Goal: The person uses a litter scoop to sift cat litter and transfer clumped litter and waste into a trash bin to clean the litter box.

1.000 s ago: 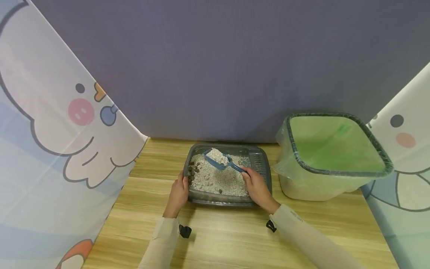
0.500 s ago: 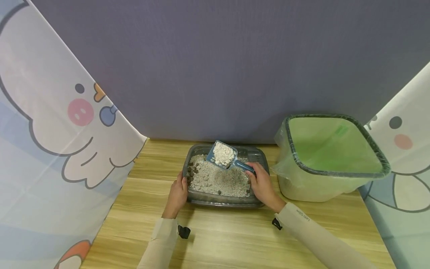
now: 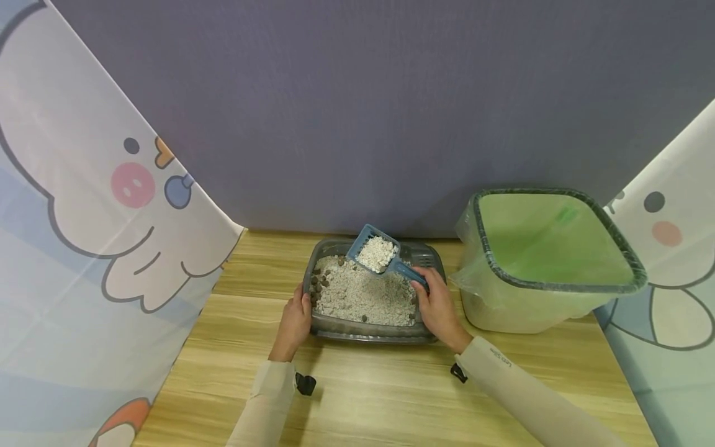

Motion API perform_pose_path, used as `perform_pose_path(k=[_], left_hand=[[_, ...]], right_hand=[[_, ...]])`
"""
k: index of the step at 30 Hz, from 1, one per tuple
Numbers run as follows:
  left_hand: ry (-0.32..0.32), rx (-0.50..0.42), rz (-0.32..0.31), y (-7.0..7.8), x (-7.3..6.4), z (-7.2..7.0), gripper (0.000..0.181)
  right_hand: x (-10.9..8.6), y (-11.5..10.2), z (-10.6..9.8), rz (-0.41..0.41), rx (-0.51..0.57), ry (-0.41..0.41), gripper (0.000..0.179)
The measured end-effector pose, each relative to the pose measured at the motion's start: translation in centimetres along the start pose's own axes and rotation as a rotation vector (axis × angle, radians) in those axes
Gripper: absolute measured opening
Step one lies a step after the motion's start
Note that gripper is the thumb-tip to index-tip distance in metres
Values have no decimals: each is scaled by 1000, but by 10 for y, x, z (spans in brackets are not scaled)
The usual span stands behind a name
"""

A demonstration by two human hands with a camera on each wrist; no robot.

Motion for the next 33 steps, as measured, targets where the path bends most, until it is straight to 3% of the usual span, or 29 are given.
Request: perform_pose_path(k=[7, 12, 20, 25, 33], left_hand=[[20, 9, 21, -2, 1, 1, 44], [14, 17, 5, -1, 0, 1, 45], [10, 13, -1, 0, 0, 0, 46], [5, 1, -6, 0, 0, 0, 47], [6, -2, 1, 0, -1, 0, 47]], right_hand=[[3, -1, -2, 6, 5, -49, 28], [4, -1, -4, -26, -6, -75, 24], [4, -4, -7, -1, -12, -149, 26], [2, -3, -7, -9, 2, -101, 26], [3, -2, -9, -73, 24, 61, 27]])
Point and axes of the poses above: each hand's wrist, its own x-axis towards the middle knuckle, its own z-axis out of the palm, y = z × x, the point moved 2 cm from there along x, towards the middle knuckle, and after that the axes turned 11 degrees about -x, right-handed, at the moved point
